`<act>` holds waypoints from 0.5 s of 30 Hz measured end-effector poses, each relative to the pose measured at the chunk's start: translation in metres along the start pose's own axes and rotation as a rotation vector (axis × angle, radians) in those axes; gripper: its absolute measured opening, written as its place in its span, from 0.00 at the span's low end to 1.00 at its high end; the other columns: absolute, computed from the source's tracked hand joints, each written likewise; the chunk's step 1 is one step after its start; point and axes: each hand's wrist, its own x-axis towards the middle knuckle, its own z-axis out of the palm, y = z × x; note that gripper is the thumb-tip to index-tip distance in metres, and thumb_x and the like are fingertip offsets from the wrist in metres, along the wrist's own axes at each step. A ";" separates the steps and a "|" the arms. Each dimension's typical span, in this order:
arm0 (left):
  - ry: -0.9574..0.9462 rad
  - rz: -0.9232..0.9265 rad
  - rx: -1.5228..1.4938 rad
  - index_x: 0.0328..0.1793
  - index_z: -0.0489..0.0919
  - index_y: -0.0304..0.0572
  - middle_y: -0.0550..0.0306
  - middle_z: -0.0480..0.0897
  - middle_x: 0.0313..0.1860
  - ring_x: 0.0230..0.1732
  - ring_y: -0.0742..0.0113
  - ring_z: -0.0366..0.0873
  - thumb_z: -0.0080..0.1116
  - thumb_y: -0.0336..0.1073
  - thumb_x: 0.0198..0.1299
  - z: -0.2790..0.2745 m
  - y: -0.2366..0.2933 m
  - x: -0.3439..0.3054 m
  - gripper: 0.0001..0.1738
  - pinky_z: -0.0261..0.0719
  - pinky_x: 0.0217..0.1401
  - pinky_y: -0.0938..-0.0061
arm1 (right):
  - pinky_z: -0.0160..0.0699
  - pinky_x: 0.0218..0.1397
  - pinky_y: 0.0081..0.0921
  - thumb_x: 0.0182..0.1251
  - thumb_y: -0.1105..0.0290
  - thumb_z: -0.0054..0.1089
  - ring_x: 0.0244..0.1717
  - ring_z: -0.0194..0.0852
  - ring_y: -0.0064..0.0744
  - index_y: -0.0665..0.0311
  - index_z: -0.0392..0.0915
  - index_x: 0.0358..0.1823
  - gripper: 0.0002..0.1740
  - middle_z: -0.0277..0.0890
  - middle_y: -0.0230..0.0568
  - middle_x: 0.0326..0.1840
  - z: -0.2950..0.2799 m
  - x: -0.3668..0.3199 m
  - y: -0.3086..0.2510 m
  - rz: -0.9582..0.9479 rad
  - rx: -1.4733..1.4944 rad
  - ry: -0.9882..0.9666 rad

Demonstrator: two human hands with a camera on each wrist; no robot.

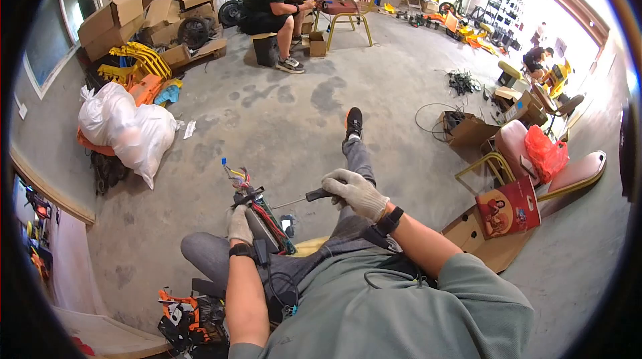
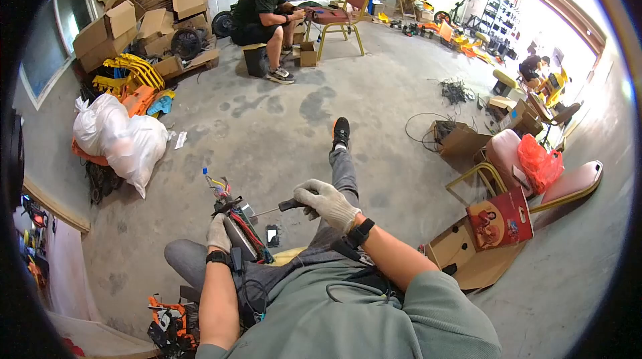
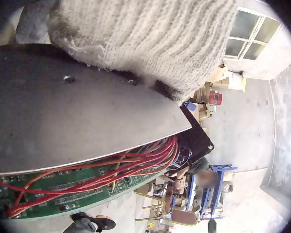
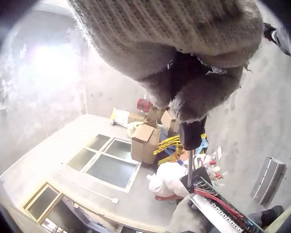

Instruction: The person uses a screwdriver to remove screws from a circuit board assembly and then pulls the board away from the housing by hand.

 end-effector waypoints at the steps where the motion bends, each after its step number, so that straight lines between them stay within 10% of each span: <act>1: 0.002 -0.003 0.000 0.56 0.84 0.39 0.60 0.81 0.40 0.36 0.66 0.79 0.64 0.37 0.65 0.000 -0.001 0.000 0.16 0.80 0.40 0.67 | 0.86 0.36 0.22 0.80 0.60 0.69 0.35 0.82 0.21 0.71 0.81 0.67 0.25 0.84 0.37 0.43 0.000 -0.001 -0.001 0.003 0.000 0.000; 11: -0.155 0.055 0.070 0.66 0.85 0.43 0.50 0.91 0.52 0.50 0.53 0.92 0.55 0.43 0.77 0.038 0.033 -0.052 0.20 0.91 0.56 0.54 | 0.86 0.38 0.24 0.76 0.66 0.71 0.33 0.83 0.23 0.71 0.79 0.67 0.24 0.83 0.37 0.39 0.009 -0.020 -0.020 -0.124 -0.215 -0.076; 15: 0.126 0.152 0.353 0.63 0.87 0.34 0.47 0.90 0.53 0.48 0.58 0.86 0.66 0.48 0.63 0.036 0.035 -0.054 0.29 0.82 0.55 0.61 | 0.86 0.37 0.24 0.76 0.66 0.70 0.33 0.83 0.23 0.71 0.79 0.67 0.23 0.82 0.36 0.39 0.015 -0.018 -0.022 -0.075 -0.179 -0.107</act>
